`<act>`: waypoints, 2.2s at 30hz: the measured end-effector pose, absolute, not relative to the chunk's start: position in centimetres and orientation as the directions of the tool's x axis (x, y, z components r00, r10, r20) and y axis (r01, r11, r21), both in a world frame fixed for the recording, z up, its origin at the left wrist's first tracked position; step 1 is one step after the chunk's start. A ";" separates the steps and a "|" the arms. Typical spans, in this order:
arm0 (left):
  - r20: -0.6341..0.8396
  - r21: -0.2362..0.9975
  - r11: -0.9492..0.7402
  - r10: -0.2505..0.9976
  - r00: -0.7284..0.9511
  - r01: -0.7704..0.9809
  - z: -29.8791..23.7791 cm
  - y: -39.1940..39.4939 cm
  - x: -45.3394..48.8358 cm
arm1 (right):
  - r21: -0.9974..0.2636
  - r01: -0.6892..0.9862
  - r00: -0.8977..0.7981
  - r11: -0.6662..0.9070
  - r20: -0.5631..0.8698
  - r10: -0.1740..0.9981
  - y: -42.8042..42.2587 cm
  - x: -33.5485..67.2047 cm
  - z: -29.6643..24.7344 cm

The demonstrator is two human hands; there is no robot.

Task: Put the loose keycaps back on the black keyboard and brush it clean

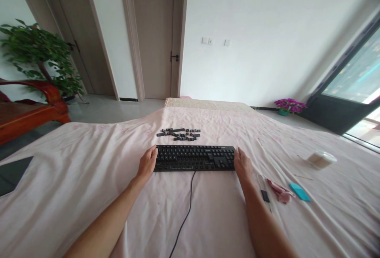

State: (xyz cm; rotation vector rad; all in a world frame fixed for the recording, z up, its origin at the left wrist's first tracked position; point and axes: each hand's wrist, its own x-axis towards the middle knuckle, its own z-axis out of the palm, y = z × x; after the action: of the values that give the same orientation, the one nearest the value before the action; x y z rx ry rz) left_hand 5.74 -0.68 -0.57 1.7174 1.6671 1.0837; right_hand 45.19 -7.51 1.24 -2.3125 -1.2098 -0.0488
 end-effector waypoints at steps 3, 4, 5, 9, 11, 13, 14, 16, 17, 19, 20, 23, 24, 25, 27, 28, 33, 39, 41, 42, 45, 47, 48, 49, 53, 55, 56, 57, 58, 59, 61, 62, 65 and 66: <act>0.237 0.797 -0.146 0.968 -0.082 0.586 -0.8 -0.6 5.9 | -0.471 0.752 0.624 -0.461 0.283 0.729 -7.1 45.4 0.7; 0.248 0.795 -0.153 0.965 -0.084 0.588 -0.8 -0.6 5.9 | -0.476 0.748 0.629 -0.462 0.288 0.722 -7.1 45.4 0.5; 0.255 0.793 -0.157 0.963 -0.087 0.588 -0.9 -0.7 5.9 | -0.479 0.746 0.633 -0.462 0.296 0.715 -7.0 45.4 0.3; 0.261 0.801 -0.154 0.960 -0.106 0.578 -1.2 -0.8 5.8 | -0.492 0.756 0.624 -0.431 0.344 0.702 -7.0 45.5 -0.4; 0.262 0.810 -0.155 0.958 -0.113 0.566 -1.3 -0.8 5.7 | -0.496 0.757 0.625 -0.425 0.360 0.693 -6.9 45.5 -0.7; 0.262 0.819 -0.155 0.958 -0.119 0.552 -1.3 -0.8 5.7 | -0.488 0.760 0.625 -0.429 0.369 0.688 -6.8 45.5 -0.9; 0.262 0.823 -0.156 0.957 -0.121 0.546 -1.4 -0.8 5.7 | -0.481 0.762 0.625 -0.434 0.371 0.687 -6.8 45.5 -0.9; 0.263 0.831 -0.157 0.956 -0.128 0.534 -1.4 -0.8 5.7 | -0.469 0.768 0.619 -0.436 0.371 0.692 -6.7 45.5 -0.9; 0.262 0.833 -0.156 0.956 -0.130 0.530 -1.4 -0.9 5.7 | -0.466 0.773 0.613 -0.431 0.372 0.697 -6.8 45.5 -1.0; 0.262 0.838 -0.160 0.957 -0.127 0.522 -1.5 -1.0 5.7 | -0.465 0.776 0.608 -0.427 0.369 0.703 -7.0 45.5 -0.9; 0.263 0.841 -0.165 0.957 -0.121 0.516 -1.5 -0.9 5.7 | -0.463 0.774 0.612 -0.432 0.369 0.700 -7.1 45.5 -0.8; 0.260 0.861 -0.177 0.959 -0.112 0.477 -1.4 -0.6 5.3 | -0.437 0.774 0.624 -0.457 0.408 0.666 -7.4 45.1 0.0; 0.250 0.868 -0.172 0.962 -0.110 0.466 -1.3 -0.4 5.1 | -0.421 0.793 0.603 -0.439 0.443 0.663 -7.4 44.7 0.4; 0.235 0.874 -0.159 0.965 -0.112 0.459 -1.2 -0.1 4.9 | -0.405 0.823 0.562 -0.398 0.482 0.672 -7.3 44.0 1.0; 0.204 0.880 -0.124 0.971 -0.128 0.458 -0.9 0.5 4.4 | -0.376 0.892 0.429 -0.250 0.534 0.729 -6.7 42.0 2.4; 0.192 0.881 -0.109 0.972 -0.136 0.461 -0.8 0.9 4.2 | -0.375 0.910 0.371 -0.180 0.539 0.756 -6.1 40.6 3.1; 0.185 0.860 -0.097 0.974 -0.130 0.500 -0.4 1.9 3.7 | -0.336 0.930 0.017 0.149 0.445 0.895 -0.9 32.0 5.3; 0.196 0.842 -0.123 0.977 -0.086 0.525 -0.7 2.4 3.4 | -0.106 0.959 -0.217 0.262 0.318 0.923 5.6 25.2 5.3; 0.195 0.840 -0.123 0.977 -0.083 0.528 -0.8 2.6 3.3 | -0.023 0.969 -0.228 0.244 0.283 0.932 7.0 24.4 5.1; 0.194 0.839 -0.122 0.978 -0.082 0.531 -0.8 2.6 3.3 | 0.004 0.971 -0.231 0.239 0.269 0.935 7.5 24.2 5.1; 0.188 0.834 -0.115 0.979 -0.083 0.540 -0.7 2.8 3.3 | 0.023 0.972 -0.235 0.236 0.235 0.943 8.6 23.9 5.0; 0.178 0.830 -0.102 0.980 -0.088 0.548 -0.6 2.9 3.3 | 0.025 0.972 -0.234 0.234 0.216 0.948 9.0 23.9 5.0; 0.174 0.829 -0.097 0.981 -0.089 0.551 -0.6 2.9 3.3 | 0.022 0.972 -0.234 0.234 0.209 0.950 9.1 23.8 5.1; 0.172 0.828 -0.094 0.981 -0.090 0.553 -0.6 2.9 3.3 | 0.018 0.971 -0.235 0.237 0.203 0.951 9.1 23.8 5.2; 0.174 0.834 -0.100 0.981 -0.087 0.543 -0.7 2.9 3.3 | -0.017 0.967 -0.250 0.256 0.165 0.954 9.2 23.4 5.3; 0.176 0.836 -0.103 0.981 -0.086 0.539 -0.7 2.9 3.3 | -0.036 0.965 -0.255 0.261 0.130 0.958 9.2 23.1 5.1; 0.178 0.836 -0.104 0.980 -0.086 0.539 -0.7 2.9 3.3 | -0.043 0.965 -0.254 0.260 0.111 0.961 9.2 23.0 4.9; 0.181 0.835 -0.107 0.980 -0.086 0.540 -0.7 2.9 3.3 | -0.049 0.966 -0.250 0.255 0.093 0.964 9.2 22.9 4.8; 0.183 0.833 -0.110 0.979 -0.084 0.542 -0.7 2.9 3.3 | -0.052 0.967 -0.245 0.250 0.079 0.966 9.1 22.9 4.6; 0.186 0.831 -0.112 0.979 -0.082 0.545 -0.7 2.9 3.4 | -0.054 0.968 -0.241 0.244 0.067 0.968 9.1 22.9 4.5; 0.186 0.823 -0.111 0.979 -0.081 0.557 -0.6 2.8 3.4 | -0.054 0.969 -0.237 0.239 0.048 0.970 9.0 23.0 4.4; 0.185 0.819 -0.109 0.980 -0.079 0.564 -0.5 2.8 3.4 | -0.054 0.969 -0.239 0.241 0.038 0.970 9.0 23.0 4.3; 0.184 0.808 -0.107 0.980 -0.075 0.579 -0.3 2.7 3.4 | -0.052 0.965 -0.259 0.259 0.004 0.966 9.0 23.0 4.4; 0.183 0.806 -0.108 0.980 -0.072 0.582 -0.3 2.7 3.4 | -0.053 0.963 -0.266 0.266 -0.002 0.964 9.0 22.9 4.5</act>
State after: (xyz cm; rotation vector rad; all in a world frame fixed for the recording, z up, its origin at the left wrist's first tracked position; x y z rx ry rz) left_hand 3.41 2.71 -0.30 1.7175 1.6792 1.0676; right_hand 22.87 9.05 4.48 -1.8839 -2.4748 0.0674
